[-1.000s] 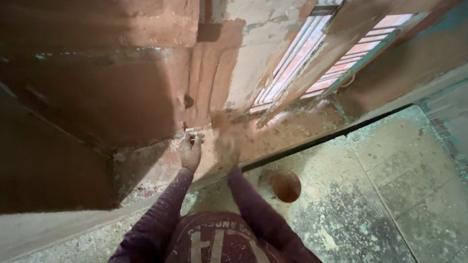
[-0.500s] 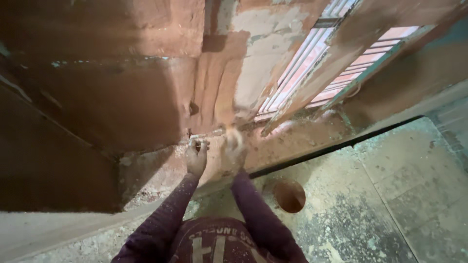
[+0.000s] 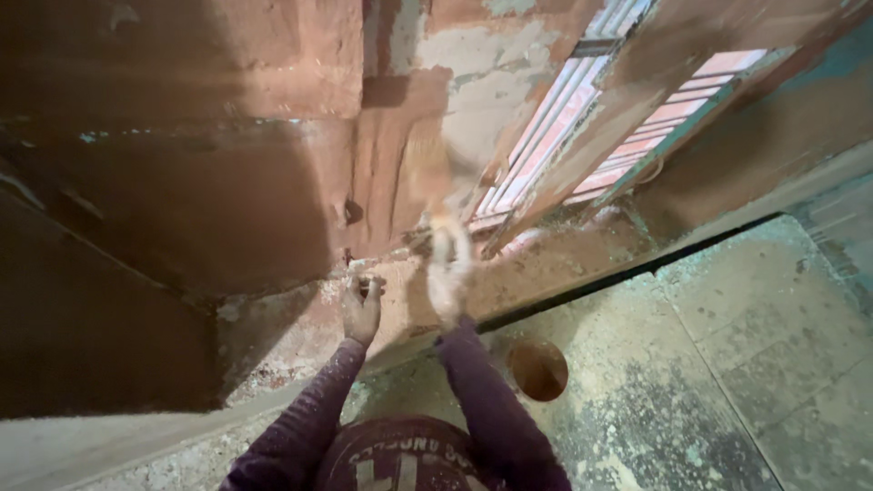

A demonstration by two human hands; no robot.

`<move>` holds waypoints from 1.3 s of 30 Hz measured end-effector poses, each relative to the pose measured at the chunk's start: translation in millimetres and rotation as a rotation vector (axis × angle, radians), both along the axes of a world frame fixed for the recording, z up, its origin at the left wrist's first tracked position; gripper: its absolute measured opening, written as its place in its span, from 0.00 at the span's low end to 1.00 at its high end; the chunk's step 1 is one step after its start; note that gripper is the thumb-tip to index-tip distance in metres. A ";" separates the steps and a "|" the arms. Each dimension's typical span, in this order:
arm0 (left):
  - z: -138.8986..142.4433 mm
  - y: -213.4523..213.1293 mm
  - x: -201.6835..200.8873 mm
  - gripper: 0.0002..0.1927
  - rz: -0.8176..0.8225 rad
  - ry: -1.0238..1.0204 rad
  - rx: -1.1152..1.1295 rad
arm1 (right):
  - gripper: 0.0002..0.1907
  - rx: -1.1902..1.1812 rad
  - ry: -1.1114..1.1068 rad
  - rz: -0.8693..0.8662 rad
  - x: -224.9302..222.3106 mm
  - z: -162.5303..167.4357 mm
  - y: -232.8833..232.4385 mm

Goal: The person paints a wooden door and window frame with a reddish-brown coating using a wide brush, dipping the brush into a bowl of coating on the floor between strokes and working across the frame panels and edges.

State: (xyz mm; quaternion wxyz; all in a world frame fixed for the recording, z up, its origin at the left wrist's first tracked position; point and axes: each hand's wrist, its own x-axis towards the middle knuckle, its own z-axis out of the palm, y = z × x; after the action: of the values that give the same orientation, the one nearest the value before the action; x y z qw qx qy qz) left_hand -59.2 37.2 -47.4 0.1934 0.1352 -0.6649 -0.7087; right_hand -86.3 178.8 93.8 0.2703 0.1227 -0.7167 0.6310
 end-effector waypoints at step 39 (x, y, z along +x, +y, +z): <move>136.9 -8.1 -16.8 0.25 -0.046 0.276 -0.123 | 0.16 0.045 -0.303 -0.114 5.6 -49.2 -7.9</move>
State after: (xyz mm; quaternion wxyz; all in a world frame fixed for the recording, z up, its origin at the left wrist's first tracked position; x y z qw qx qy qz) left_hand -76.0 29.1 89.5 0.2746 0.0091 -0.6769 -0.6829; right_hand -80.7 170.9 44.6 0.1920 -0.0087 -0.7690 0.6096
